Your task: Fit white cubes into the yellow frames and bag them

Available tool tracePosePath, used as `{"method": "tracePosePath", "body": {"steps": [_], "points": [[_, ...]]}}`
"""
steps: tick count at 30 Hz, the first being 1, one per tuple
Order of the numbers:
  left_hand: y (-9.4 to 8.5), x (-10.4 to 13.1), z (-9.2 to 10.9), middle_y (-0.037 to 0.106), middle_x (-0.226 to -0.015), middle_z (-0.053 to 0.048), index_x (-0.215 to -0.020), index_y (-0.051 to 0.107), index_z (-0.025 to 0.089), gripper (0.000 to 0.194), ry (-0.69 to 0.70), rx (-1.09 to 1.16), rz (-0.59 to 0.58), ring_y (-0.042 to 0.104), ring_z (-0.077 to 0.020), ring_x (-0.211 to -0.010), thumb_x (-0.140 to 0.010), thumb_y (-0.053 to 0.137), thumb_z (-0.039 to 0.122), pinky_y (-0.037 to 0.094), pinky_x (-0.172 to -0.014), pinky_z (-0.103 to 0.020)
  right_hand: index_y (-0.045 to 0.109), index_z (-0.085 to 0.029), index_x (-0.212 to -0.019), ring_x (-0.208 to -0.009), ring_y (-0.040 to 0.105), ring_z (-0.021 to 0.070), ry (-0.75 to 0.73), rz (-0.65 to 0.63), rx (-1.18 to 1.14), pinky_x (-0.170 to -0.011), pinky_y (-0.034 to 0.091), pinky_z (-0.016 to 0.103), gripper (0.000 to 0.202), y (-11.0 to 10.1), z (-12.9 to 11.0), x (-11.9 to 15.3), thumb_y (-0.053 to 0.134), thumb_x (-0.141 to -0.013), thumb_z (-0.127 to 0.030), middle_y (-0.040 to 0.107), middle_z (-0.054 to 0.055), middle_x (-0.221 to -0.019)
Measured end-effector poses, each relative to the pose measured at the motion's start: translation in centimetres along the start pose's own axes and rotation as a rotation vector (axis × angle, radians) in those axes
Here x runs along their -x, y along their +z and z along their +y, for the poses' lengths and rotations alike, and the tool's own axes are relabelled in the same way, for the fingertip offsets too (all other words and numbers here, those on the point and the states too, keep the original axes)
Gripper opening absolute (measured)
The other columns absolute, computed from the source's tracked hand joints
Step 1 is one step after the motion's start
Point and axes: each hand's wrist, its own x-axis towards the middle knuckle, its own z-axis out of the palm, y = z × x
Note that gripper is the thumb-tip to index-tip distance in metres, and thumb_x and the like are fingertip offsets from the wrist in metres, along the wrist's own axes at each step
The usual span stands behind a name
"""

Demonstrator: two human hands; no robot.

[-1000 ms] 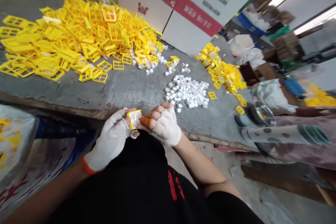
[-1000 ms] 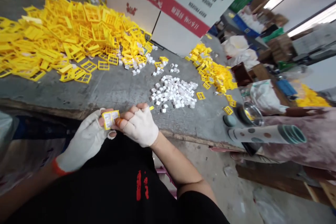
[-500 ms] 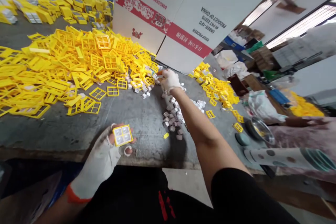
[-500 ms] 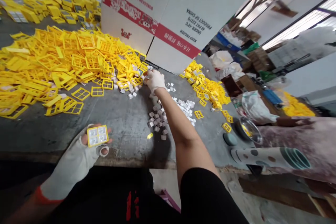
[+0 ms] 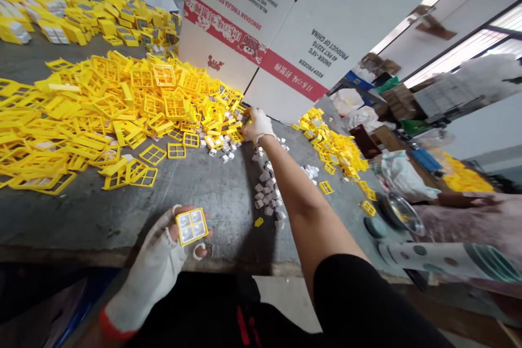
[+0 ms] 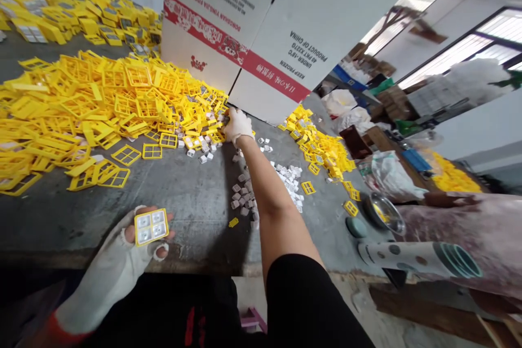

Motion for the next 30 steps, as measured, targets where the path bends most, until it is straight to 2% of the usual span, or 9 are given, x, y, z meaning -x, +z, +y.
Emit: {"method": "tracePosePath", "body": {"steps": [3,8,11,13,16,19,22,26,30], "points": [[0.1,0.0,-0.1,0.089,-0.098,-0.004,-0.095,0.087,0.027,0.052,0.022,0.016,-0.01,0.084,-0.029,-0.073,-0.055,0.116,0.041,0.067,-0.054,-0.033,0.063,-0.014,-0.157,-0.135,0.07,0.0448,-0.035,-0.02,0.036,-0.114,0.056,0.059,0.066,-1.7,1.3,2.5,0.069,-0.092,-0.027,0.068,0.028,-0.155],[0.8,0.0,0.0,0.088,-0.097,-0.004,-0.094,0.081,0.024,0.059,0.079,0.005,-0.046,0.084,-0.0288,-0.073,-0.05,0.118,0.038,0.066,-0.053,-0.033,0.077,-0.01,-0.143,-0.138,0.069,0.0473,-0.107,-0.062,0.086,-0.122,0.046,0.062,0.052,-4.6,2.4,6.1,0.071,-0.093,-0.023,0.076,0.028,-0.144],[0.8,0.6,-0.2,0.087,-0.099,-0.005,-0.098,0.079,0.021,0.063,0.132,-0.02,-0.042,0.084,-0.0288,-0.075,-0.051,0.118,0.039,0.067,-0.055,-0.034,0.078,-0.012,-0.144,-0.131,0.073,0.0402,-0.129,-0.049,0.055,-0.117,0.051,0.055,0.051,-6.5,2.1,9.1,0.07,-0.095,-0.024,0.08,0.023,-0.14],[0.6,1.6,-0.7,0.086,-0.098,-0.005,-0.101,0.078,0.019,0.062,0.152,-0.037,-0.04,0.084,-0.0276,-0.075,-0.057,0.115,0.042,0.066,-0.057,-0.033,0.081,-0.013,-0.139,-0.117,0.079,0.0321,-0.163,-0.1,-0.034,-0.104,0.059,0.044,0.046,-7.1,1.4,11.7,0.07,-0.097,-0.029,0.085,0.015,-0.127],[-0.1,3.7,-1.8,0.085,-0.095,-0.005,-0.101,0.077,0.019,0.055,0.114,-0.064,-0.067,0.082,-0.0263,-0.074,-0.066,0.111,0.044,0.063,-0.056,-0.031,0.09,-0.018,-0.111,-0.088,0.079,0.0248,-0.238,-0.305,-0.143,-0.081,0.062,0.035,0.028,-6.3,-0.7,15.6,0.082,-0.091,-0.037,0.083,0.004,-0.089],[-0.8,5.8,-3.0,0.084,-0.095,-0.006,-0.101,0.076,0.02,0.051,0.045,-0.086,-0.092,0.081,-0.0256,-0.076,-0.07,0.109,0.043,0.062,-0.055,-0.03,0.088,-0.02,-0.086,-0.073,0.074,0.0239,-0.261,-0.453,-0.128,-0.074,0.06,0.036,0.02,-3.8,-3.3,17.9,0.092,-0.085,-0.039,0.071,0.001,-0.066],[-1.4,7.4,-3.6,0.084,-0.099,-0.006,-0.104,0.077,0.021,0.049,-0.001,-0.1,-0.081,0.083,-0.0269,-0.08,-0.073,0.108,0.042,0.061,-0.057,-0.03,0.088,-0.018,-0.092,-0.077,0.074,0.0244,-0.206,-0.409,-0.164,-0.077,0.06,0.036,0.02,-1.4,-4.7,18.5,0.084,-0.093,-0.037,0.072,0.003,-0.07],[-2.3,8.4,-3.6,0.084,-0.102,-0.007,-0.106,0.075,0.021,0.048,0.023,-0.107,-0.069,0.082,-0.0282,-0.082,-0.075,0.106,0.042,0.061,-0.058,-0.031,0.087,-0.016,-0.118,-0.091,0.078,0.0251,-0.131,-0.22,-0.29,-0.085,0.063,0.037,0.03,-0.6,-2.8,19.5,0.063,-0.104,-0.028,0.082,0.007,-0.096],[-2.4,8.4,-3.7,0.083,-0.102,-0.008,-0.107,0.075,0.021,0.047,0.039,-0.101,-0.047,0.08,-0.0273,-0.08,-0.076,0.104,0.041,0.059,-0.058,-0.032,0.079,-0.017,-0.144,-0.113,0.08,0.0294,-0.319,-0.188,-0.353,-0.103,0.065,0.044,0.05,-0.5,-0.8,22.0,0.077,-0.096,-0.028,0.084,0.012,-0.129]]}}
